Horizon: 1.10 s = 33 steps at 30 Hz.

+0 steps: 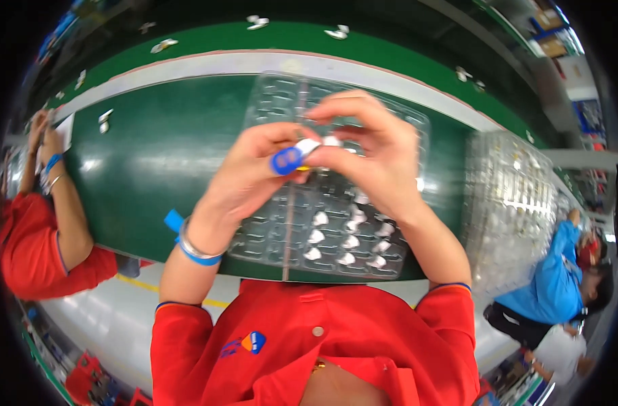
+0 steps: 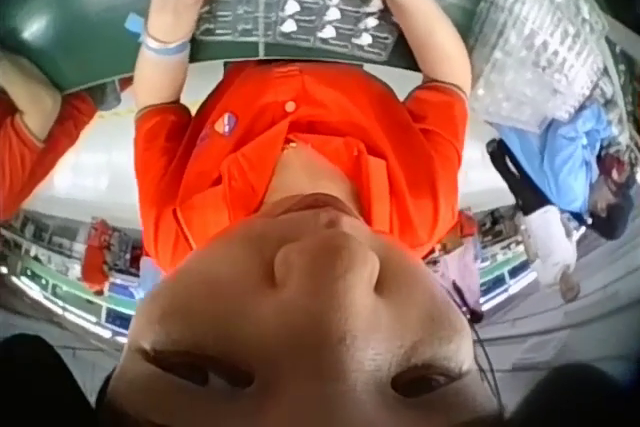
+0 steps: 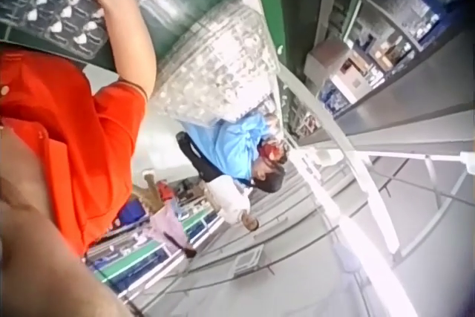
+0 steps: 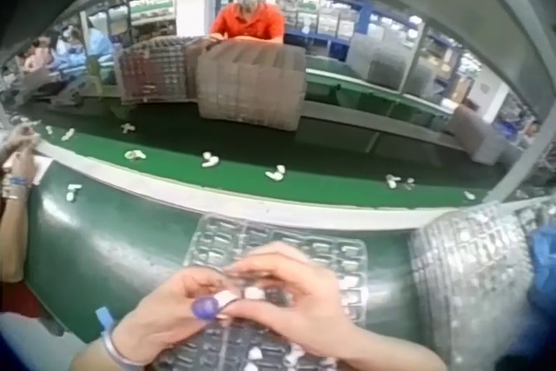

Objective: The person assembles small electronic components by hand, picking small plastic parts and metal clips from a component tray and snapping them together into a plastic housing.

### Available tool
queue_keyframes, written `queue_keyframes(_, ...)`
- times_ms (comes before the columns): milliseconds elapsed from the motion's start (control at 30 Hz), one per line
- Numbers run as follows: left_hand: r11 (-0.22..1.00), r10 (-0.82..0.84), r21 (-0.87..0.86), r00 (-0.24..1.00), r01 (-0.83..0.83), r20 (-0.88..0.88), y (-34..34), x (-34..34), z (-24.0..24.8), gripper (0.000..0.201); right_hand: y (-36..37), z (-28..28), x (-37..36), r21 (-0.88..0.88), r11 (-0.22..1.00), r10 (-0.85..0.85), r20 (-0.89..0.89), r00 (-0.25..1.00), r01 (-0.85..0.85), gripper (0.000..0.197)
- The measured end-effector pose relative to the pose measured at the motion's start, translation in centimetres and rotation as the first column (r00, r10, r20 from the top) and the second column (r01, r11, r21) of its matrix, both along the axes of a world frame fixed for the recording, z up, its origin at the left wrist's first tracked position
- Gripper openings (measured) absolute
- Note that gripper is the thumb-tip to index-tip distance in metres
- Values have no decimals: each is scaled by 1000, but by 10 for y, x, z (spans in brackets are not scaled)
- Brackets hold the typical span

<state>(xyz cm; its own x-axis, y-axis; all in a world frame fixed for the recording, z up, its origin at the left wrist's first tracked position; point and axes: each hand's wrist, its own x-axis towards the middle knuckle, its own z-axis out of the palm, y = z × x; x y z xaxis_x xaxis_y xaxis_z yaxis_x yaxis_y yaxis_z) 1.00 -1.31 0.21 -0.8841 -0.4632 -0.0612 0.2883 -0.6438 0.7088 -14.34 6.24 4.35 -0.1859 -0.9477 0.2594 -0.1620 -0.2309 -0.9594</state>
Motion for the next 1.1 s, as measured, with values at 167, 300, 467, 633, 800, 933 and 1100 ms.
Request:
queue_keyframes(167,994,-102,-28,994,101,-24,-3,7,2,33,-1,-2,-6,-36,977,203,-167,965,-211,38)
queue_keyframes(300,989,-146,0,989,146,-31,1,-3,9,37,6,6,-16,-4,973,225,-221,949,-232,37)
queue_keyframes(467,987,-160,5,987,160,30,4,-9,-1,32,11,13,-19,97,980,185,-96,978,-175,30)
queue_keyframes(633,991,-129,-24,987,132,97,-2,4,-1,28,4,10,-20,72,952,291,76,954,-296,16)
queue_keyframes(800,998,-45,44,998,44,36,2,-5,-2,31,7,3,-12,24,988,141,236,961,-151,10)
queue_keyframes(933,999,32,17,999,-33,32,8,-7,-2,33,6,-6,-12,-118,993,29,-9,1000,-30,9)
queue_keyframes(1100,896,259,-396,961,-200,101,15,-12,7,26,5,-2,-11,90,991,62,360,931,-101,7)
